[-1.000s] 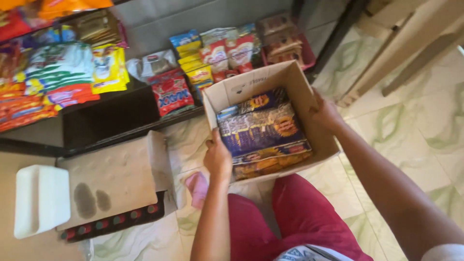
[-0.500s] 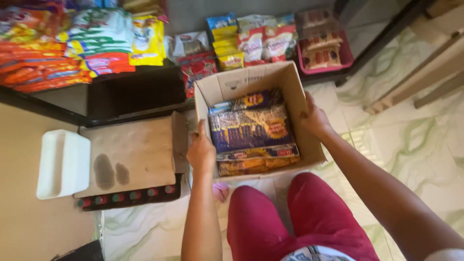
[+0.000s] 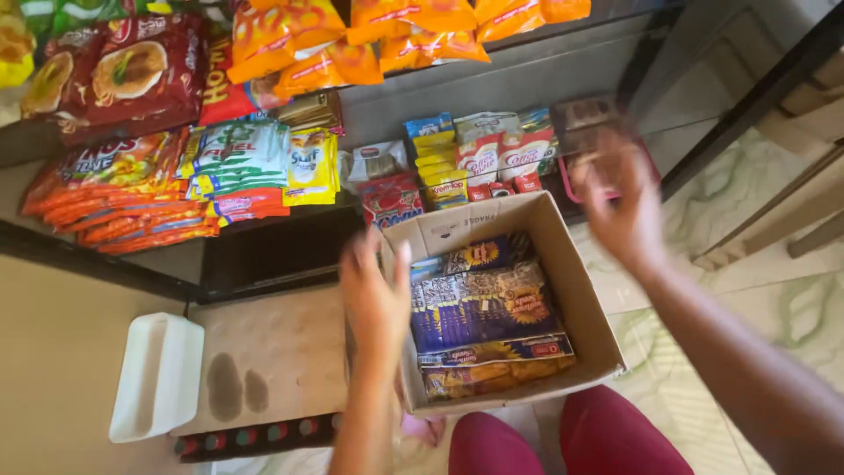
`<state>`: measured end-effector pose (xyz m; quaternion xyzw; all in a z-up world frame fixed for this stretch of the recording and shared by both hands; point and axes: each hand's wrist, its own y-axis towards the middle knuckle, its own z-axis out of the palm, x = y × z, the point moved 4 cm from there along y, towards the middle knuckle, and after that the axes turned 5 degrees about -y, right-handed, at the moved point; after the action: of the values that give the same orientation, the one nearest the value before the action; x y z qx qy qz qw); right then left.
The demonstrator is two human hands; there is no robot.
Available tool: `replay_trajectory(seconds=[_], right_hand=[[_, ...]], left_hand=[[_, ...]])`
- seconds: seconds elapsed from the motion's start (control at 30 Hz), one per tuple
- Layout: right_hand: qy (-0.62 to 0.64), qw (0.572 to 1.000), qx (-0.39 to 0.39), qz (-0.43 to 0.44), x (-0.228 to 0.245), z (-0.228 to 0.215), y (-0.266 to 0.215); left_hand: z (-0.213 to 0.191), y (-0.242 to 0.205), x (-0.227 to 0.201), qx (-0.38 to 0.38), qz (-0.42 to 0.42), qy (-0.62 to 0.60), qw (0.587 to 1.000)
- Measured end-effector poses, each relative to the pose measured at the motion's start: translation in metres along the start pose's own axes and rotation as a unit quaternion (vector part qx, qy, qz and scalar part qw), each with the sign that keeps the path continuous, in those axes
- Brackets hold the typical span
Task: Packing various bags of snacks from a shelf into a cardboard box.
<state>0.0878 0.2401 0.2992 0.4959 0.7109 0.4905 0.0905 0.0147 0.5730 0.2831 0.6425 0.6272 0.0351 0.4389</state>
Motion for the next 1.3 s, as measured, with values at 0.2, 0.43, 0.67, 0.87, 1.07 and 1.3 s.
replay_trajectory(seconds=[0.2,0.43,0.67,0.87,1.07,1.3], right_hand=[[0.294,0.928,0.028,0.227,0.031,-0.03,0.151],[0.256,0.946,-0.02,0.196,-0.054,-0.023,0.225],[0.075,0.992,0.005,0.099,-0.161,-0.033,0.289],[0.273,0.951,0.114,0.092,-0.221,0.012,0.296],[0.208,0.951,0.021,0.228,-0.215,-0.047,0.25],[0.341,0.882,0.059,0.319,-0.124,-0.187,0.143]], left_hand=[[-0.067,0.14,-0.101,-0.087,0.083,-0.098,0.988],[-0.055,0.231,-0.19,-0.062,0.216,-0.084,0.971],[0.049,0.301,-0.278,0.032,0.226,-0.039,0.973],[0.152,0.371,-0.28,0.067,0.12,0.053,0.989],[0.176,0.336,-0.278,0.048,0.175,-0.011,0.983],[0.061,0.216,-0.316,0.095,0.187,-0.169,0.963]])
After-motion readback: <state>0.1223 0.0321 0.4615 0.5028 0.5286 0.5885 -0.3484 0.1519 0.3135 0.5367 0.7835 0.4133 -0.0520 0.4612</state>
